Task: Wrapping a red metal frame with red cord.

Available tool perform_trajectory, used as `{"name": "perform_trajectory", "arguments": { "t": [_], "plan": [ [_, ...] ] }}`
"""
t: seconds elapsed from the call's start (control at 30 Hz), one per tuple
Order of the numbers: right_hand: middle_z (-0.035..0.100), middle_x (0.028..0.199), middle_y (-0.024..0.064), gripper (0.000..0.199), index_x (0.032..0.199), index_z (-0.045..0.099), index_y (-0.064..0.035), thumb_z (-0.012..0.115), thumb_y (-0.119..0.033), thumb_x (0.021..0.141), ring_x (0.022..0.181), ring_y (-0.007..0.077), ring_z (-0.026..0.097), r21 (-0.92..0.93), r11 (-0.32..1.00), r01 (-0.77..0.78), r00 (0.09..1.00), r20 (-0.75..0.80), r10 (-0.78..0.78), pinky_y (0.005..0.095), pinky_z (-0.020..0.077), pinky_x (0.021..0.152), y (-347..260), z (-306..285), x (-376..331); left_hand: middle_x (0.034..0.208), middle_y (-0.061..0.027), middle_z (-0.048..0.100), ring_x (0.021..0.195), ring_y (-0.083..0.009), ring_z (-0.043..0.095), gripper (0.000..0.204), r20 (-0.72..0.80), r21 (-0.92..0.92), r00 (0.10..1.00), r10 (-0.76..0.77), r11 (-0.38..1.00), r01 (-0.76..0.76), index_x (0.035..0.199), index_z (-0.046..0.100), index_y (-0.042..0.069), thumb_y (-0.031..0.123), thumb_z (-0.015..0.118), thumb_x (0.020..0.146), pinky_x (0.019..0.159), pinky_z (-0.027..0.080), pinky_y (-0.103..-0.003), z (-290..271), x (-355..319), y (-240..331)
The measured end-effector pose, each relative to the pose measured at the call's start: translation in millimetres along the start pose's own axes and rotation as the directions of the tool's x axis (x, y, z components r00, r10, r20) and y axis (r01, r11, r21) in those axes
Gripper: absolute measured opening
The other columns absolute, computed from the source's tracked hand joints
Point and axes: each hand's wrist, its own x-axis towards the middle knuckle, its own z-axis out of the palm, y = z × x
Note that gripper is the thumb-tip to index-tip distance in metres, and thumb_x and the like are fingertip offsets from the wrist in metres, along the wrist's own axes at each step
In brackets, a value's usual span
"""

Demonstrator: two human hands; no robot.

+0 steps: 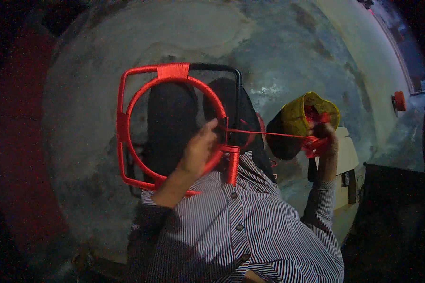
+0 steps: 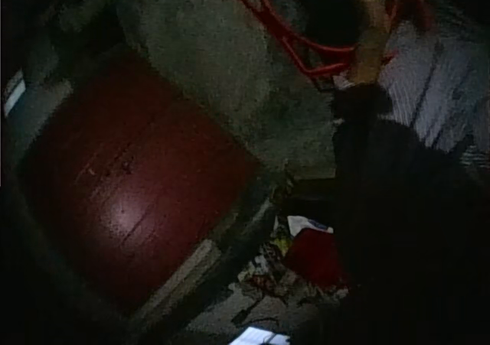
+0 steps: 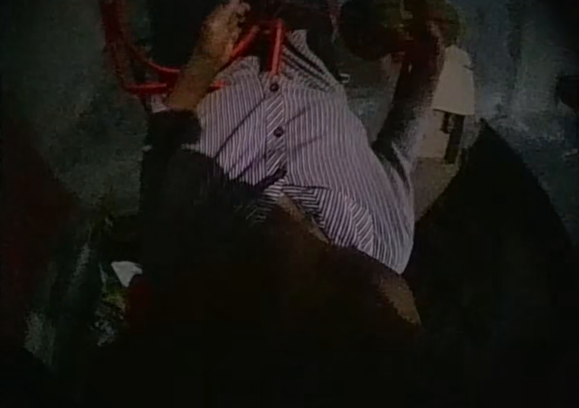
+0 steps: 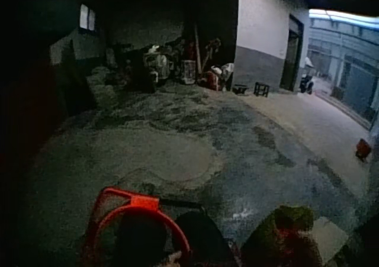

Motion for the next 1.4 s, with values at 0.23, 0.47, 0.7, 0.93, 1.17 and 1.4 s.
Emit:
{"name": "perform_trajectory", "arguments": {
  "t": [0.23, 0.47, 0.7, 0.93, 1.17, 1.4],
  "plan": [
    [0.059, 0.098, 0.0036, 0.029, 0.110, 0.055, -0.0036, 0.056, -0.015, 0.083, 0.083, 0.0113, 0.058, -0.006, 0.993, 0.114, 0.983, -0.143, -0.114, 0.0248, 0.0471, 0.071, 45.8, -4.4, 20.5, 0.105, -0.0098, 0.058, 0.087, -0.0193, 0.059, 0.039, 0.221, -0.206, 0.975, 0.007, 0.978, 0.039, 0.124, 0.038, 0.001, 0.021, 0.038, 0.091, 0.066, 0.053, -0.033, 5.2, 3.3, 6.3],
    [0.059, 0.088, -0.0021, 0.036, 0.111, 0.057, -0.0029, 0.064, -0.020, 0.081, 0.076, 0.0077, 0.053, -0.544, 0.834, -0.095, 0.883, 0.342, 0.323, 0.0228, 0.0440, 0.068, 67.1, 118.9, -14.1, 0.099, -0.0109, 0.061, 0.074, -0.0180, 0.062, 0.037, 0.246, -0.211, 0.969, -0.025, 0.974, 0.079, 0.117, 0.043, -0.001, 0.013, 0.042, 0.083, 0.056, 0.053, -0.029, -0.7, 4.5, -6.1],
    [0.054, 0.069, -0.0063, 0.013, 0.089, 0.061, -0.0049, 0.064, -0.015, 0.081, 0.061, 0.0032, 0.047, -0.383, 0.918, -0.099, 0.967, 0.181, 0.180, 0.0194, 0.0369, 0.055, 79.6, 78.6, -26.1, 0.084, -0.0131, 0.060, 0.056, -0.0205, 0.060, 0.025, 0.122, -0.121, 0.988, -0.100, 0.986, 0.114, 0.102, 0.050, -0.001, 0.011, 0.044, 0.081, 0.041, 0.048, -0.031, -5.5, 7.0, -5.2],
    [0.056, 0.071, -0.0043, 0.013, 0.088, 0.060, -0.0024, 0.062, -0.014, 0.081, 0.059, 0.0040, 0.047, -0.416, 0.893, -0.171, 0.956, 0.151, 0.253, 0.0208, 0.0386, 0.053, 79.3, 79.8, -39.5, 0.067, -0.0126, 0.055, 0.048, -0.0261, 0.057, 0.010, 0.008, -0.164, 0.992, -0.126, 0.978, 0.126, 0.085, 0.047, 0.004, 0.008, 0.044, 0.076, 0.036, 0.044, -0.032, -4.1, 0.2, -5.1],
    [0.058, 0.071, -0.0030, 0.016, 0.086, 0.059, -0.0001, 0.063, -0.015, 0.080, 0.062, 0.0046, 0.050, -0.521, 0.848, -0.096, 0.963, 0.167, 0.212, 0.0219, 0.0416, 0.056, 96.5, 65.7, -27.3, 0.061, -0.0114, 0.052, 0.043, -0.0244, 0.055, 0.006, 0.056, -0.146, 0.990, -0.132, 0.979, 0.139, 0.079, 0.044, 0.006, 0.010, 0.045, 0.075, 0.034, 0.042, -0.032, -5.9, -0.6, -6.0],
    [0.063, 0.090, 0.0134, 0.029, 0.105, 0.051, -0.0027, 0.061, -0.016, 0.081, 0.080, 0.0249, 0.063, -0.848, 0.452, 0.278, 0.961, 0.241, -0.138, 0.0319, 0.0476, 0.070, 88.4, 65.4, 30.3, 0.074, -0.0104, 0.056, 0.057, -0.0235, 0.059, 0.023, 0.132, -0.265, 0.972, -0.195, 0.938, 0.224, 0.095, 0.052, 0.003, 0.019, 0.049, 0.080, 0.044, 0.047, -0.031, -4.3, -2.2, 0.6]
  ]
}}
